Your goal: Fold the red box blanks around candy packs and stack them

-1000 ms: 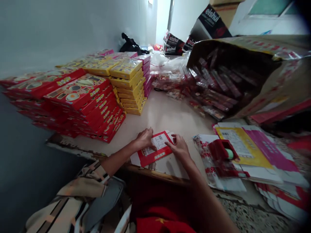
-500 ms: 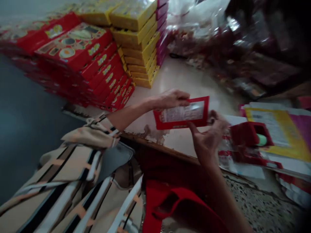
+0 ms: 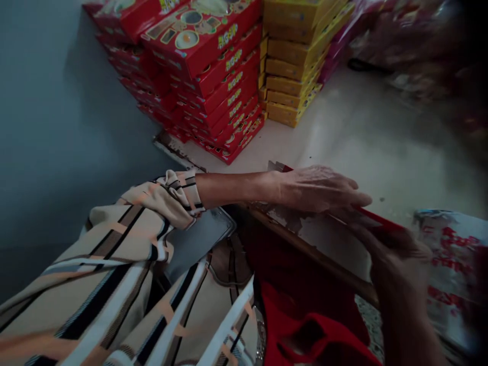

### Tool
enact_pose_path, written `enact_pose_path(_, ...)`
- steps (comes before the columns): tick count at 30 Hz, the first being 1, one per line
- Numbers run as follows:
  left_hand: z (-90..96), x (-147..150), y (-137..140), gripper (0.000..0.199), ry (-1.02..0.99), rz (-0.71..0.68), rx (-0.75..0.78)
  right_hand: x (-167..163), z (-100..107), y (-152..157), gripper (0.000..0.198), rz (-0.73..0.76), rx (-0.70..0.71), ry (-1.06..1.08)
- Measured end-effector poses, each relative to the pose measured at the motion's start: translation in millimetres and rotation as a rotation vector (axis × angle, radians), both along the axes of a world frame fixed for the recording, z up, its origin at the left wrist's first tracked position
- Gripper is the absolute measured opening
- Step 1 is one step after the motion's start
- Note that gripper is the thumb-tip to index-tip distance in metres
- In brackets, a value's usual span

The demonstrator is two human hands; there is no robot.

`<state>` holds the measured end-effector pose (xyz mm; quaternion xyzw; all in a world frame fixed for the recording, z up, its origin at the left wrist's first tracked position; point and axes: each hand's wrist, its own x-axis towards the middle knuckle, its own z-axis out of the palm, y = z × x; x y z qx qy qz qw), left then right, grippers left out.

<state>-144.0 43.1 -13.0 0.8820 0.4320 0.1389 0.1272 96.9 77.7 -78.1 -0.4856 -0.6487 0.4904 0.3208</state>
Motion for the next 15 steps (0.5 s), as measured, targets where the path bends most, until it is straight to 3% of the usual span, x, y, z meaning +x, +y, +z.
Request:
enact_pose_path(3, -1.1, -0.4, -11.2, 0.025, -0.009, -0.029, -0.017, 8.3, -0.5, 17.2, 0.047, 0.329, -0.295, 0.017)
enact_pose_path(5, 1.3, -1.8, -15.3, 0.026, -0.028, -0.033, -0.039, 3.9, -6.7, 24.8, 0.047, 0.438, -0.344, 0.015)
enact_pose_path(8, 9.1, -8.6, -15.8, 0.021, -0.05, -0.005, -0.136, -13.2, -16.5, 20.5, 0.04, 0.357, -0.208, -0.049)
enact_pose_path(11, 18.3, -18.8, -5.3, 0.024, -0.021, 0.046, -0.317, -28.4, -18.1, 10.3, 0.041, 0.367, -0.029, -0.06)
enact_pose_path(15, 18.0, -28.7, 22.9, 0.037, 0.13, 0.042, -0.378, -35.7, -15.5, 11.5, 0.042, 0.409, -0.001, 0.077)
